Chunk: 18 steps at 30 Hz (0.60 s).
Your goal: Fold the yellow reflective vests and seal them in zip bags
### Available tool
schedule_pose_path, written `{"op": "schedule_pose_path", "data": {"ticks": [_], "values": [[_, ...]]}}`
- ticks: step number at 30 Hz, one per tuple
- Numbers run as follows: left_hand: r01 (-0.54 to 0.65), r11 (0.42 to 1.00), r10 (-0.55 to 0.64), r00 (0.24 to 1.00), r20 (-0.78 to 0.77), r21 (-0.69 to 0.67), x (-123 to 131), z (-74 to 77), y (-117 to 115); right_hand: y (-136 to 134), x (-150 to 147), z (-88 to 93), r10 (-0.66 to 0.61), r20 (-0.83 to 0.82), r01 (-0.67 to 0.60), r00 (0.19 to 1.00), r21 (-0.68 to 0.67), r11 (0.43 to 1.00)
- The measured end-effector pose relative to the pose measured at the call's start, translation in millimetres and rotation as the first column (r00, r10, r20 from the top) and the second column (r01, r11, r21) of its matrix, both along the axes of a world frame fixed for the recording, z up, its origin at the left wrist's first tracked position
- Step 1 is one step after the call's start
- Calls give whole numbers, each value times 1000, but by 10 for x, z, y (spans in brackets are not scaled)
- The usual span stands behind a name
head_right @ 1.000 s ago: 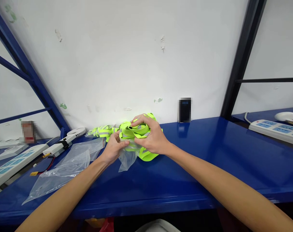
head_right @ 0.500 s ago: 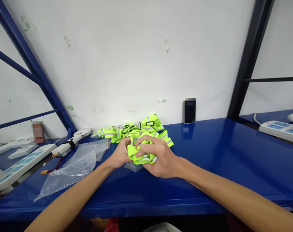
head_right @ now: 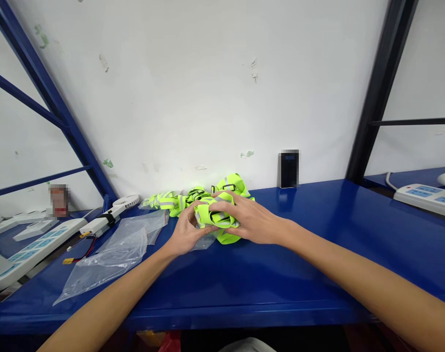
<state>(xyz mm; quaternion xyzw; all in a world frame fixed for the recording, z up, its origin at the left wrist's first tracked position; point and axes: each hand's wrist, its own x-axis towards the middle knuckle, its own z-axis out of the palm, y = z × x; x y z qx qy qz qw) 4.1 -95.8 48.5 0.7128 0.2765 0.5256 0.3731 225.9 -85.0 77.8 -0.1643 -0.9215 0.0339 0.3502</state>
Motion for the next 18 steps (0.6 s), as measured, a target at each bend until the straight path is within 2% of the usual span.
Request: {"op": "schedule_pose_path", "data": {"ticks": [2, 4, 6, 8, 12, 14, 18], "values": [[-39, 999, 39, 999, 19, 12, 15, 13, -9, 63, 37, -36, -89, -43, 95, 995, 154, 983], [-79, 997, 79, 995, 56, -5, 45, 20, -24, 105, 38, -45, -174, -110, 194, 978, 208, 959], [-94, 995, 96, 992, 86, -29, 82, 18, -39, 108, 0, -29, -184, -130, 201, 974, 140, 969], [-79, 995, 85, 990, 114, -58, 110, 10, -45, 68, -60, 2, -150, -149, 152, 977, 2, 988], [-79, 995, 88, 987, 135, -64, 109, -11, -16, -84, -176, 73, -159, -238, 106, 958, -223, 969], [-68, 997, 71, 992, 102, -33, 86, -23, 9, -146, -228, 90, -144, -293, 74, 945, -237, 969], [14, 999, -15, 999, 41, 33, 45, -58, 50, -170, -352, 44, -95, -421, 32, 902, -155, 987]]}}
